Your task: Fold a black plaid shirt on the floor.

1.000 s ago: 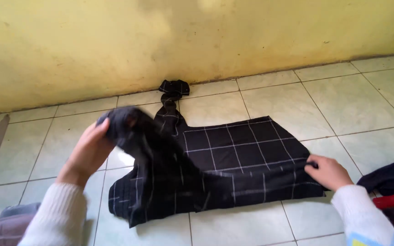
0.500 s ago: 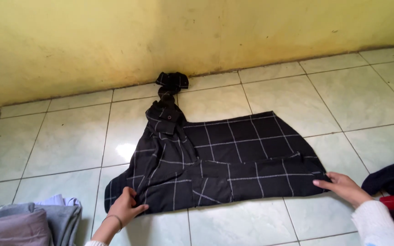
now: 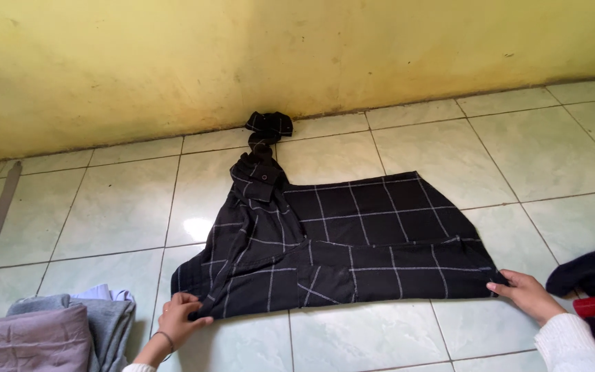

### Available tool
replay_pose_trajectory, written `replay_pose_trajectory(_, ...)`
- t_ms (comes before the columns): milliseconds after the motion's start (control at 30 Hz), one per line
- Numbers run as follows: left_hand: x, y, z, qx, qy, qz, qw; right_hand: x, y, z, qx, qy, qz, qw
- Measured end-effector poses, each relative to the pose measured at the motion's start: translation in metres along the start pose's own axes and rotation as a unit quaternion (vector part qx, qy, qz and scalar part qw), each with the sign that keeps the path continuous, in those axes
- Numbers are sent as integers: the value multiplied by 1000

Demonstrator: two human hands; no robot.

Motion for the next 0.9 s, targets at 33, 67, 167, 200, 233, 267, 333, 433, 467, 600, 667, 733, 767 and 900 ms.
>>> replay_pose_trajectory(33,0,-4,2,0,-2,-3,1000,-2,9,3,0,2,-2,1000)
replay_pose_trajectory(67,0,-6,8,-10,24,-15,1000,-5,11,1,-50,-20,25,998)
replay_pose_trajectory(167,13,8,28,-41,47,-24,998,-5,14,-2,-65,-51,25,996)
replay_pose_trajectory(200,20,15,36,-63,47,-21,997,-3,16,-4,-33,-60,-2,998)
replay_pose_trajectory(233,21,11,37,-63,48,-20,997,-1,9,-8,-33,-61,-1,998)
replay_pose_trajectory(267,22,12,37,-40,46,-42,997,2,6,-4,-3,-30,-15,999)
replay_pose_trajectory(333,21,12,37,-17,46,-69,996,1,6,1,24,6,-26,999)
replay_pose_trajectory(433,26,10,35,-38,38,-56,997,-7,23,-4,35,-6,-28,999)
replay_pose_trajectory(467,33,12,35,-49,17,-36,998,-11,27,-2,66,11,-18,998)
replay_pose_trajectory(600,58,27,47,-119,-23,1,993,0,-19,3,322,156,141,923)
replay_pose_trajectory(667,44,23,23,-73,97,-32,992,64,-110,-16,378,246,190,872)
replay_pose_trajectory(733,62,67,27,-26,216,-60,974,127,-213,-56,426,332,237,808)
replay_pose_trajectory(767,94,126,52,12,261,-142,955,143,-240,-84,293,264,244,886)
replay_pose_trajectory(900,159,262,48,-51,201,-391,897,205,-283,-255,408,166,576,689)
Point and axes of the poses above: each hand's wrist, its own x-axis away from the middle knuckle, its own z-axis out of the back of the hand, y = z × x, the point moved 10 cm from there along -x, towards the middle knuckle, and after that the axes turned 8 degrees about z, right-handed, at the moved point
